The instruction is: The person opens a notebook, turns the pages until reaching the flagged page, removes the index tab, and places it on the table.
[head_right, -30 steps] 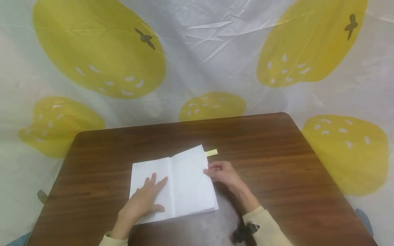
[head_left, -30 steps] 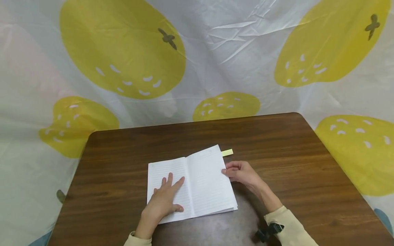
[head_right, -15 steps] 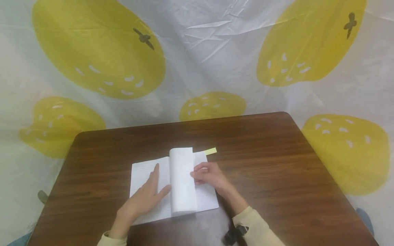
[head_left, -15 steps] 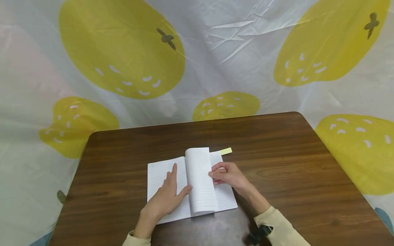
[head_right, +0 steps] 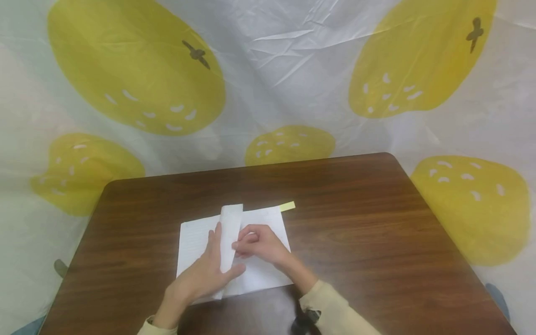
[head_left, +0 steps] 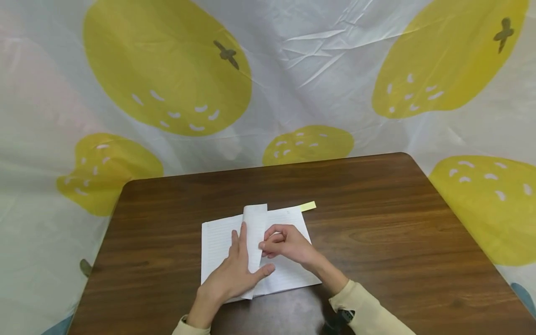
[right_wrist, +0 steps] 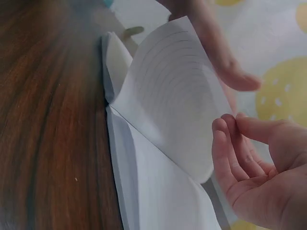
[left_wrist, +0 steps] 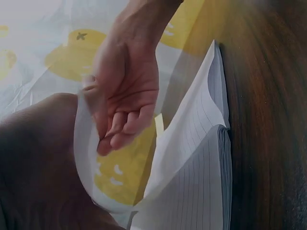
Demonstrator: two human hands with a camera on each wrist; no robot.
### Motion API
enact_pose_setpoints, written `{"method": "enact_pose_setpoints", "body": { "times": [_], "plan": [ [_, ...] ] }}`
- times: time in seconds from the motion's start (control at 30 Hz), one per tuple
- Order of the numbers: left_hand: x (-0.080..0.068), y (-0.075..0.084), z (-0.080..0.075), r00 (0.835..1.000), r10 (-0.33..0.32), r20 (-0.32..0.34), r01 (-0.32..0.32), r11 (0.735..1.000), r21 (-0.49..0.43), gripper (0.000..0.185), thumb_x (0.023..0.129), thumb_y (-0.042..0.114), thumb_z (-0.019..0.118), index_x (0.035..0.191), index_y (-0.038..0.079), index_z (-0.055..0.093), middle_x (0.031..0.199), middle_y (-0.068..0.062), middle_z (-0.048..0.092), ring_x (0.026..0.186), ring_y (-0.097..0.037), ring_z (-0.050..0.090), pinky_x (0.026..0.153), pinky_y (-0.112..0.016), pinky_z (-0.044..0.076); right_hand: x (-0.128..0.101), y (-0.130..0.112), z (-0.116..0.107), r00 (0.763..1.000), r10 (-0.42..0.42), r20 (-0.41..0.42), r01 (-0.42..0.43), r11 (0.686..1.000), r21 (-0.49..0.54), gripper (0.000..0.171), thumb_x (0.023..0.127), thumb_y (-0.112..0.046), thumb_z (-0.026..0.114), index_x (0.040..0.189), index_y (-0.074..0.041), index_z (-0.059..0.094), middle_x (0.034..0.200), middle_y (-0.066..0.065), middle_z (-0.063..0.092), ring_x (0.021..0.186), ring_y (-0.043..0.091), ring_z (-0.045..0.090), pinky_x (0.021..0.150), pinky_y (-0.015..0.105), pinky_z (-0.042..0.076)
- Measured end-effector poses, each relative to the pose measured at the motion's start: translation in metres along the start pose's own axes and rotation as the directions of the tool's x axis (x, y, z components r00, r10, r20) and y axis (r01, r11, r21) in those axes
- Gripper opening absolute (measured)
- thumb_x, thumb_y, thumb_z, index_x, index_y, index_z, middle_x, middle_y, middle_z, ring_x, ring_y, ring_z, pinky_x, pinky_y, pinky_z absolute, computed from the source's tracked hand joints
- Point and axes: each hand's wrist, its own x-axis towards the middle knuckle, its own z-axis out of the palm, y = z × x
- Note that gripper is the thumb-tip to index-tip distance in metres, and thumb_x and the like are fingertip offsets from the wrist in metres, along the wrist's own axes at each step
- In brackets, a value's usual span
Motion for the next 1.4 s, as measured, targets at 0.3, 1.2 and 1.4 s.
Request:
{"method": "enact_pose_setpoints", "body": {
  "times": [0.3,1.2,1.4],
  "plan": [
    [0.0,-0.009,0.0,0.995,0.063,-0.072,-0.058,0.995,0.08,0.132,0.079,0.028,0.089,0.162,0.013,-0.013,0.161,-0.042,-0.006,0.145,-0.059,0.027,0.096,-0.063,0.051,0.008,-0.003,0.005,0.994,-0.085,0.073,0.096,0.982,-0.163,0.017,0.097,-0.008,0.066,0.108,0.005,0.066,0.096,0.019,0.078,0.085,0.014,0.074,0.076,0.031,0.061],
    [0.003,-0.025,0.01,0.921,0.158,-0.355,0.036,0.875,0.483,0.158,0.038,0.053,0.1,0.163,0.008,0.013,0.166,-0.032,-0.008,0.154,-0.052,0.007,0.114,-0.078,0.013,0.027,-0.027,-0.012,1.0,-0.011,0.026,0.028,0.237,-0.971,0.105,0.06,-0.026,0.1,0.148,-0.006,0.046,0.144,0.022,0.052,0.129,0.045,0.051,0.105,0.056,0.045],
    [0.003,-0.022,0.008,0.944,0.152,-0.291,-0.003,0.89,0.456,0.144,0.046,0.046,0.1,0.161,0.01,0.023,0.167,-0.031,-0.003,0.154,-0.052,0.008,0.114,-0.077,0.012,0.048,-0.034,-0.012,0.978,0.201,0.062,0.015,0.223,-0.975,0.124,0.062,-0.027,0.099,0.161,-0.015,0.025,0.166,0.015,0.029,0.152,0.042,0.028,0.122,0.056,0.028]
  ]
}}
